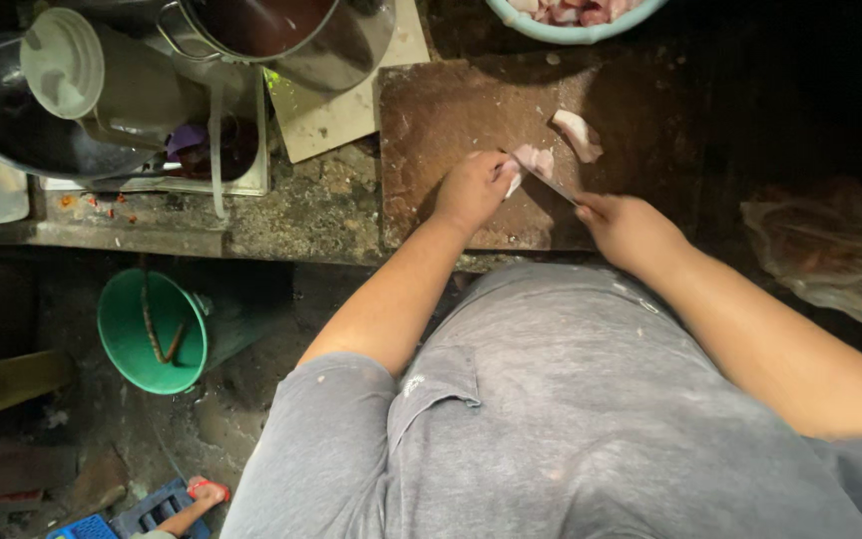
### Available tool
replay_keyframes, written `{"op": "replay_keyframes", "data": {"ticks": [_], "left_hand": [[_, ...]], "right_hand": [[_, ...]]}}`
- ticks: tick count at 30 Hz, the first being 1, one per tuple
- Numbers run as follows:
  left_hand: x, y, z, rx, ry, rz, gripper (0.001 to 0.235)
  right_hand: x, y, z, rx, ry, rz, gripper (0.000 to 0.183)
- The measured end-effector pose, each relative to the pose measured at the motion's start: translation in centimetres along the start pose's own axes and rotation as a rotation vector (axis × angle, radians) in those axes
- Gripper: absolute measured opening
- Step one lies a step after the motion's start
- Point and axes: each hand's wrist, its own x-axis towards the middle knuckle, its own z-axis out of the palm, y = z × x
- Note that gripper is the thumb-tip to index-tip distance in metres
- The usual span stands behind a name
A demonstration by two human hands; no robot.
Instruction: The person uses a knife to cut pieces of meat into smaller portions on a wooden cutting board and then places the cut pieces into a blue bowl.
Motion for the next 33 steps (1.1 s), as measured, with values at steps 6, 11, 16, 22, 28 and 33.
{"op": "replay_keyframes", "data": {"ticks": [6, 11, 16, 22, 28, 33], "left_hand": [[0.1, 0.1, -0.1, 0.004, -0.001, 0.02, 0.022], [-0.1, -0.2, -0.1, 0.016, 0.001, -0.005, 0.021], [-0.6, -0.3, 0.5, 0.067, 0.042, -0.035, 0.024], [-1.3, 0.1, -0.4, 0.131, 0.019, -0.07, 0.021], [-1.7, 2.3, -1.6, 0.146, -0.172, -0.018, 0.016], [0.2, 3.3, -0.5, -0.102, -0.217, -0.031, 0.028]], "right_hand": [[3.5, -1.1, 1.2, -0.02, -0.019, 0.001, 0.037], [-0.9, 1.7, -0.5, 0.018, -0.062, 0.117, 0.042], [-1.5, 2.5, -0.7, -0.004, -0.045, 0.092, 0.042], [-1.0, 1.5, -0.2, 0.076, -0.085, 0.267, 0.042], [-2.2, 2.3, -0.5, 0.16, -0.003, 0.29, 0.043], [-2.2, 2.0, -0.6, 0.191, 0.018, 0.257, 0.044]]}}
